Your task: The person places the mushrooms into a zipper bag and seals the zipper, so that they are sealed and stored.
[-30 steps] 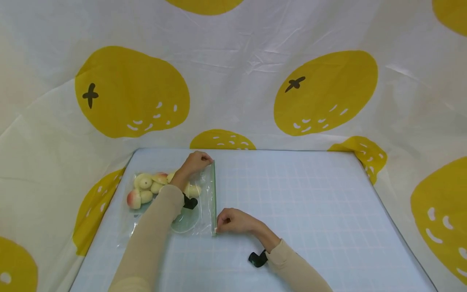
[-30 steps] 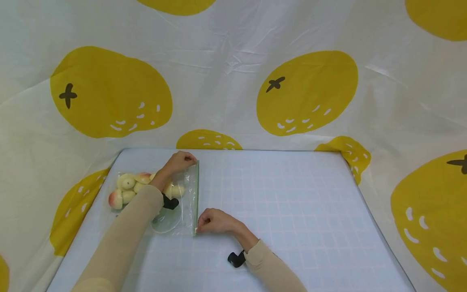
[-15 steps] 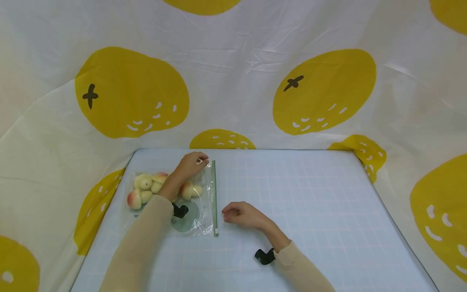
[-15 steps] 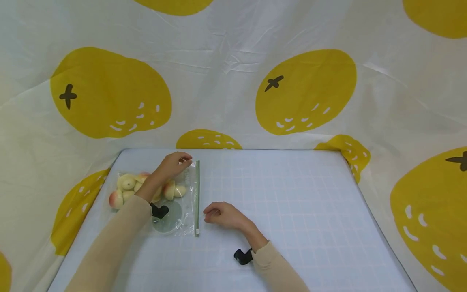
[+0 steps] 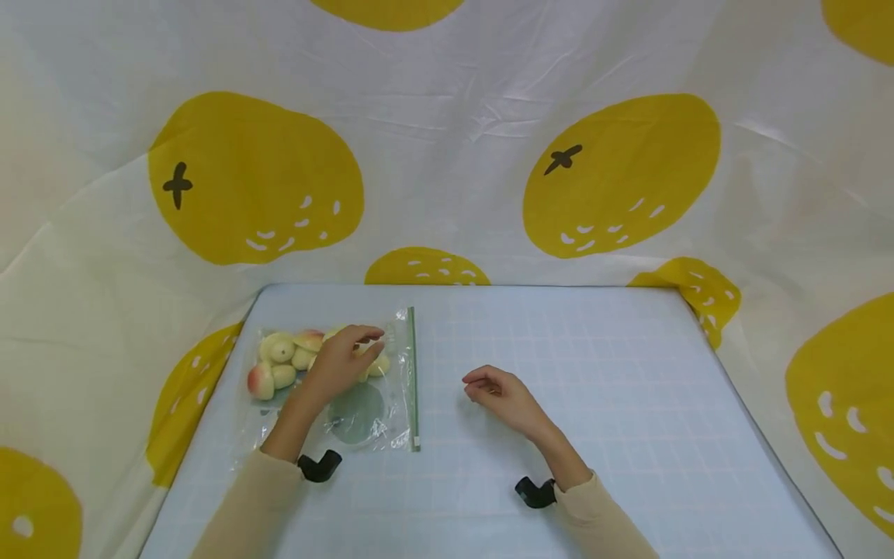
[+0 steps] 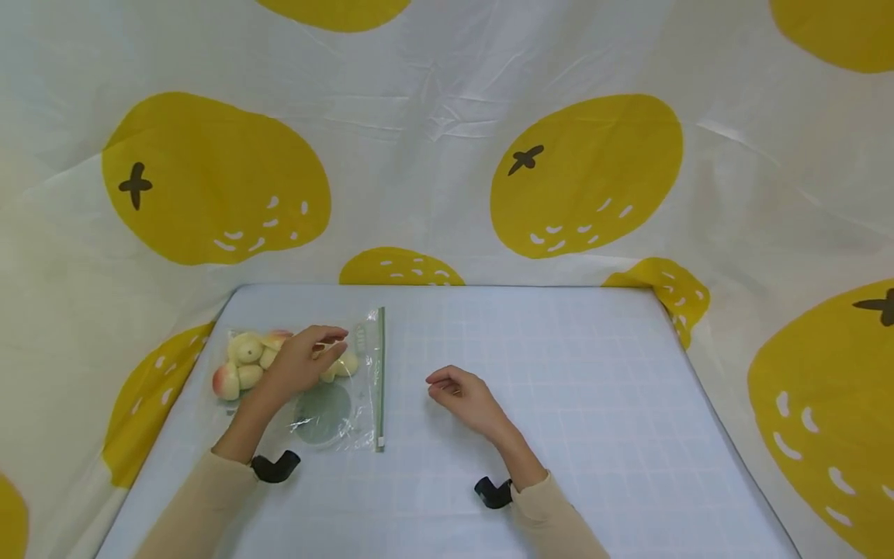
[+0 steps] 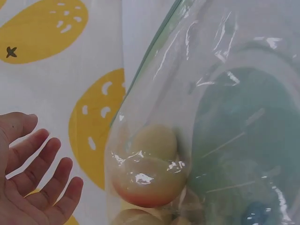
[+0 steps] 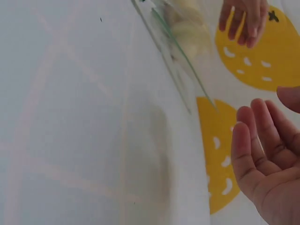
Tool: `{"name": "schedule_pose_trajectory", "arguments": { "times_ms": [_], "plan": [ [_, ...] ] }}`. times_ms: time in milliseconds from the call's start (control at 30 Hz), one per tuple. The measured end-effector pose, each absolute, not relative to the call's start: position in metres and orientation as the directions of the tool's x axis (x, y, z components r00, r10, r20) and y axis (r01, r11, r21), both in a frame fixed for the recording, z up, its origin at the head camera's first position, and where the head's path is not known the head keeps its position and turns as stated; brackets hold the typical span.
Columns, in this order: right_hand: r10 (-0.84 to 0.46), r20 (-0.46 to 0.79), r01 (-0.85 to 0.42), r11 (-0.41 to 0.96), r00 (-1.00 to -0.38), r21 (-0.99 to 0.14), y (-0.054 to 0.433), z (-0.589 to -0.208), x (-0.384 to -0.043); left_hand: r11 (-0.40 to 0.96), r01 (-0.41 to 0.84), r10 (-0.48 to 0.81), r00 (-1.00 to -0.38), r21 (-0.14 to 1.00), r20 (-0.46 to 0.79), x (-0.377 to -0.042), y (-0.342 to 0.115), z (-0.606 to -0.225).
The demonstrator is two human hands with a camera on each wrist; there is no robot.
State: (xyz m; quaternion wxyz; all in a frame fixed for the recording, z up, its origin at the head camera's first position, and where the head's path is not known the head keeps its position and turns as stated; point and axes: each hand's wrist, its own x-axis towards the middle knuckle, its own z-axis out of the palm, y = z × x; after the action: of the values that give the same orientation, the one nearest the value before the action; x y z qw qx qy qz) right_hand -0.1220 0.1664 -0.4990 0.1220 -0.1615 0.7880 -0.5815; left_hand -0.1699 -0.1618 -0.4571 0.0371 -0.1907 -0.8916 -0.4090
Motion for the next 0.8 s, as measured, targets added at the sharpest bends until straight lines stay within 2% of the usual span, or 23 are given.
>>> {"name": "schedule_pose_trajectory", "arguments": {
  "times_ms": [233, 433, 800],
  "plan": [
    [-0.279, 0.024, -0.093, 0.237, -0.960, -0.967, 0.190, -0.495, -0.114, 0.629, 0.366, 0.240, -0.930, 0.686, 0.277, -0.126, -0.168, -0.469],
    [-0.181, 0.060, -0.099, 0.212, -0.982, -0.972, 0.207, -0.499, -0.104, 0.600, 0.365, 0.196, -0.930, 0.712, 0.311, -0.098, -0.169, -0.479],
    [-0.143, 0.055, -0.083, 0.199, -0.988, -0.976, 0.220, -0.496, -0.092, 0.590, 0.324, 0.145, -0.943, 0.740, 0.299, -0.073, -0.168, -0.495]
  ]
}}
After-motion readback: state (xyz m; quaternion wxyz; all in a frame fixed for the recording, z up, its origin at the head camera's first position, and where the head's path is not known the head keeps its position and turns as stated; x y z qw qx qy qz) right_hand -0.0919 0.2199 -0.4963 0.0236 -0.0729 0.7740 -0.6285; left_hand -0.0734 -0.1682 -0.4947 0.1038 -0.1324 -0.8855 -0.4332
